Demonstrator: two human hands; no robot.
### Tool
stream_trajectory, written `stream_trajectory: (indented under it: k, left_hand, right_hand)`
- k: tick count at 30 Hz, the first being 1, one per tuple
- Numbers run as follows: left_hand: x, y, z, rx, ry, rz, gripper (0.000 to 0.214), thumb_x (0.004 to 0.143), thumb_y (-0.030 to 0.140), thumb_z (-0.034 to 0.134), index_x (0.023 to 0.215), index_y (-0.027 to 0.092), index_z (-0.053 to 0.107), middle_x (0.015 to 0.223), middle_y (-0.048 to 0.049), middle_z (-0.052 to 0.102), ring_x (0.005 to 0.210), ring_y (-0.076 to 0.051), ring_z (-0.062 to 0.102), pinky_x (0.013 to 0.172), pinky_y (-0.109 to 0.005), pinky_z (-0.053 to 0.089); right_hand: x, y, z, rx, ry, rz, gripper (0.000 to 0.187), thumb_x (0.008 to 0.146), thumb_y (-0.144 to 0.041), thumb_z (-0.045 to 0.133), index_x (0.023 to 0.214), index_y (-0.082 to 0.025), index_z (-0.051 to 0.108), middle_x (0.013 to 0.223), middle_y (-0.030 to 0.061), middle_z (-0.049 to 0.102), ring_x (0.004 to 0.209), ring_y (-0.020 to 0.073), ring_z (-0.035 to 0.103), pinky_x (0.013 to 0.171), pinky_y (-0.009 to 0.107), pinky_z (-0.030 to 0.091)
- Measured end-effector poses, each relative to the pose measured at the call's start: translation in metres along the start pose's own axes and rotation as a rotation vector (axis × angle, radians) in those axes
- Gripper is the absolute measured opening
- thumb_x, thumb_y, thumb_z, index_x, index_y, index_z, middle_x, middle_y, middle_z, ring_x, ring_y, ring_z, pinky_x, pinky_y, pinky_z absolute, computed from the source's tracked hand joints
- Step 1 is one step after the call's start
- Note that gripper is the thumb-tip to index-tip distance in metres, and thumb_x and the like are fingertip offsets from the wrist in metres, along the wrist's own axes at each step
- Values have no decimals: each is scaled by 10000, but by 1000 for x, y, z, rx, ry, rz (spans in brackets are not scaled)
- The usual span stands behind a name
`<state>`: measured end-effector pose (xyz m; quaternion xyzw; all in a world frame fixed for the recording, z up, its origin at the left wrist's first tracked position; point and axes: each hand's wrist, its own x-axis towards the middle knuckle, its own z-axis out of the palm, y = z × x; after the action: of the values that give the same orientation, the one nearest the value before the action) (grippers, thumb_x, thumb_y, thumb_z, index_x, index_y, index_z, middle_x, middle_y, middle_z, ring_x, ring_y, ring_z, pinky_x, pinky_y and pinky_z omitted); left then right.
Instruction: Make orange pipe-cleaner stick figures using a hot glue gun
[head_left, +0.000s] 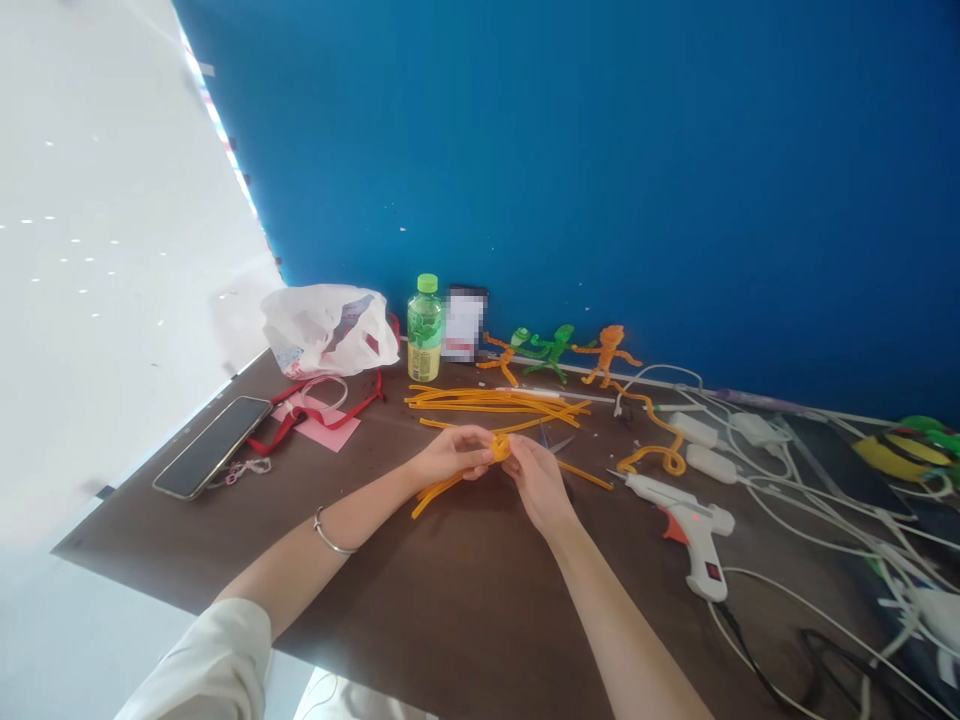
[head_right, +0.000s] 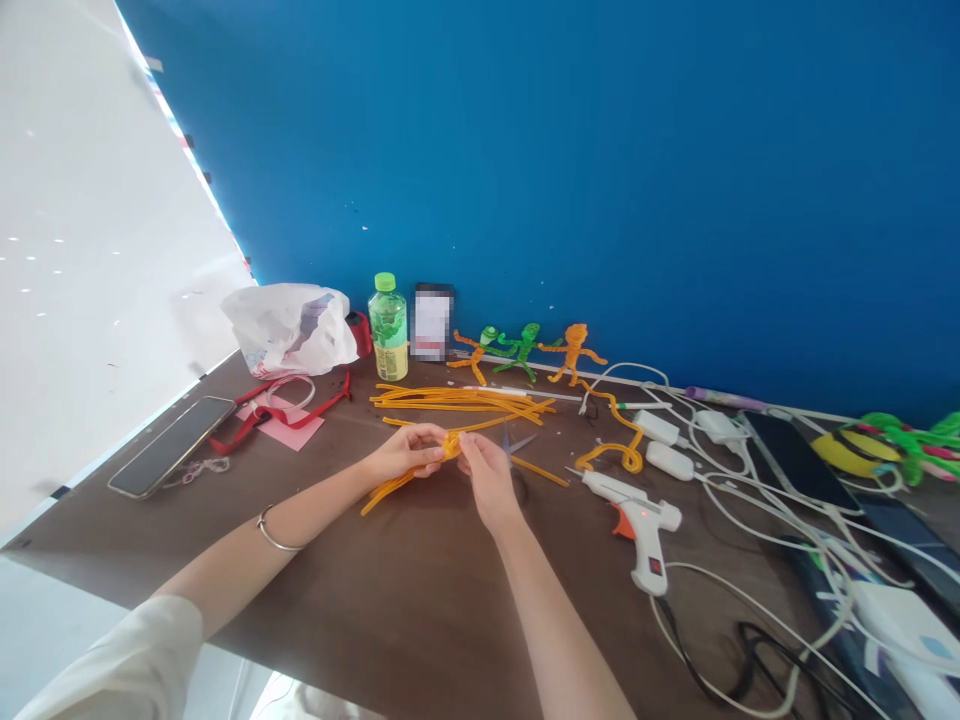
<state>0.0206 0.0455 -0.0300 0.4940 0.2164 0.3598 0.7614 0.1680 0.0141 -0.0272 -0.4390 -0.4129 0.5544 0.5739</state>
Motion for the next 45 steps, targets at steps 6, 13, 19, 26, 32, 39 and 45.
stream_trajectory:
  k: [6,13,19,26,32,39,45]
  left_hand:
    - [1,1,-1,38,38,12,382,645,380,708,881,127,546,522,36,522,458,-64,452,421,-190,284]
    - [2,0,-4,-10,66,-15,349,631,363,723,825,122,562,560,1,593,493,-73,523,481,-193,370]
    - [2,-2,-3,-59,89,-68,348,616,346,739,819,122,565,579,-13,612,539,-84,561,528,-196,403]
    - [2,1,-1,-70,62,-44,395,595,356,747,852,114,571,492,39,515,427,-49,430,416,-185,230]
    - [2,-2,-4,-3,42,-96,397,595,355,746,868,115,585,532,37,502,458,-50,435,423,-190,200]
    - [1,0,-4,123,139,-38,447,630,415,703,936,112,584,506,41,500,460,-61,445,440,-194,266]
    - [1,-2,-3,280,198,20,420,668,424,667,935,108,591,607,5,550,496,-66,472,461,-193,344]
  right_hand:
    - [-1,2,1,30,13,-25,296,683,-431,669,564,-182,561,524,-46,415,486,79,305,467,244,249]
    - [-2,2,1,114,-51,13,168,616,-309,752,707,-206,656,707,-5,586,595,114,477,592,282,391]
    - [-3,2,3,152,-86,24,173,636,-314,741,691,-202,622,734,4,570,644,134,505,614,292,424]
    - [1,4,-2,183,-71,57,256,706,-404,668,600,-185,588,564,-36,408,520,90,325,500,246,320]
    - [0,-2,-3,101,-102,105,283,690,-444,653,598,-187,579,610,-18,463,533,104,358,517,266,334]
    - [1,3,-5,-1,-20,-34,280,739,-465,595,659,-198,564,575,-33,434,520,111,377,503,267,332]
    - [-1,-2,-10,-540,109,-429,206,799,-374,555,920,-221,620,907,60,576,785,180,548,652,310,449]
